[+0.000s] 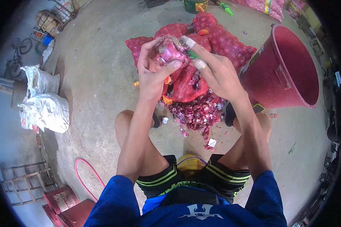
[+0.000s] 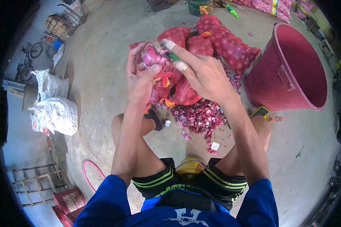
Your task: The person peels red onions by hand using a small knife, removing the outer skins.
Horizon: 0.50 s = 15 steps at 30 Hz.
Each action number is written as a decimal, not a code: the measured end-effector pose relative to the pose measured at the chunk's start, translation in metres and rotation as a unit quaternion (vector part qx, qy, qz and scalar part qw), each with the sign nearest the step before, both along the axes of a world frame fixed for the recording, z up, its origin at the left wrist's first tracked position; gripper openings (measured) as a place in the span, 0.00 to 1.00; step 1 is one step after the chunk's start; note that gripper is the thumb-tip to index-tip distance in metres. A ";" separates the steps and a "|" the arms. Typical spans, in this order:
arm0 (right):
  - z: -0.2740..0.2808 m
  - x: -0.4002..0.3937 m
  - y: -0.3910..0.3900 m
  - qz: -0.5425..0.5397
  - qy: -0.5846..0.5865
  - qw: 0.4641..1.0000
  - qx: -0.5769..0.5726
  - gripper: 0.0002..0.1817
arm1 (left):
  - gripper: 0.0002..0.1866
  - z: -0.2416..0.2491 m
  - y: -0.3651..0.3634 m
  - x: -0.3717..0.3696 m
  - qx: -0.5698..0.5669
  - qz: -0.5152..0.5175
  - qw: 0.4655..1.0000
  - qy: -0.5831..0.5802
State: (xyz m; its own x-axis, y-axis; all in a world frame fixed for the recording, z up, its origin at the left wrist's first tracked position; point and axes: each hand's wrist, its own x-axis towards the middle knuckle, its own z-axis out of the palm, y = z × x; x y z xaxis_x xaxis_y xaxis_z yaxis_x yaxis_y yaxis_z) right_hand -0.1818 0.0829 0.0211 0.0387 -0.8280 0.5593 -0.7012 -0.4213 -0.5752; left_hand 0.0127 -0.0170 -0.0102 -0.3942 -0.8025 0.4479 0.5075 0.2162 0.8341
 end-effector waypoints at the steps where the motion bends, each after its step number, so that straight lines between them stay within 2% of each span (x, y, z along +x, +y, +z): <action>1: -0.002 0.000 -0.001 0.001 -0.014 1.000 -0.005 0.30 | 0.28 0.003 -0.001 0.002 0.048 -0.035 0.998 0.011; 2: -0.003 0.000 -0.001 0.000 -0.013 1.000 -0.005 0.30 | 0.30 0.007 -0.002 0.004 0.096 -0.070 0.993 0.022; 3: -0.004 0.000 -0.002 0.001 -0.007 1.000 -0.019 0.30 | 0.30 0.011 -0.006 0.012 0.096 -0.069 0.993 0.023; 5: -0.003 0.000 -0.002 0.003 0.000 0.999 -0.032 0.30 | 0.33 0.021 -0.015 0.031 0.289 -0.206 0.935 -0.006; 6: -0.002 0.000 -0.001 -0.001 0.024 0.999 -0.039 0.30 | 0.33 0.020 -0.012 0.029 0.289 -0.206 0.935 -0.006; 7: -0.002 -0.001 0.000 -0.006 0.049 0.998 -0.046 0.30 | 0.33 0.018 -0.008 0.024 0.130 -0.117 0.983 -0.052; 8: -0.002 -0.002 0.000 -0.007 0.050 0.998 -0.046 0.30 | 0.33 0.018 -0.003 0.017 -0.034 -0.024 0.995 -0.095; 9: -0.003 -0.003 -0.001 -0.009 0.023 0.999 -0.027 0.30 | 0.33 0.018 0.003 0.014 -0.034 -0.026 0.995 -0.094; 11: -0.006 -0.005 -0.003 -0.009 -0.004 1.000 -0.005 0.29 | 0.33 0.019 0.015 0.010 -0.114 0.035 0.982 -0.146; 14: -0.005 -0.005 -0.006 0.012 -0.060 0.998 -0.027 0.27 | 0.36 0.019 0.015 0.003 -0.050 -0.024 0.996 -0.066; 15: 0.000 -0.004 -0.004 0.025 -0.096 0.995 0.011 0.27 | 0.38 0.021 0.015 0.001 -0.010 -0.054 0.998 -0.022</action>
State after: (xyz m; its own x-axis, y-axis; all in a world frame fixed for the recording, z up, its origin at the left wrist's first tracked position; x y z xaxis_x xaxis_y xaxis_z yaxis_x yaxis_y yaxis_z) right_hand -0.1856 0.0792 0.0208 -0.0258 -0.8399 0.5421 -0.5561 -0.4386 -0.7060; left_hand 0.0141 -0.0016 0.0110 -0.4981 -0.7446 0.4445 0.4922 0.1792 0.8518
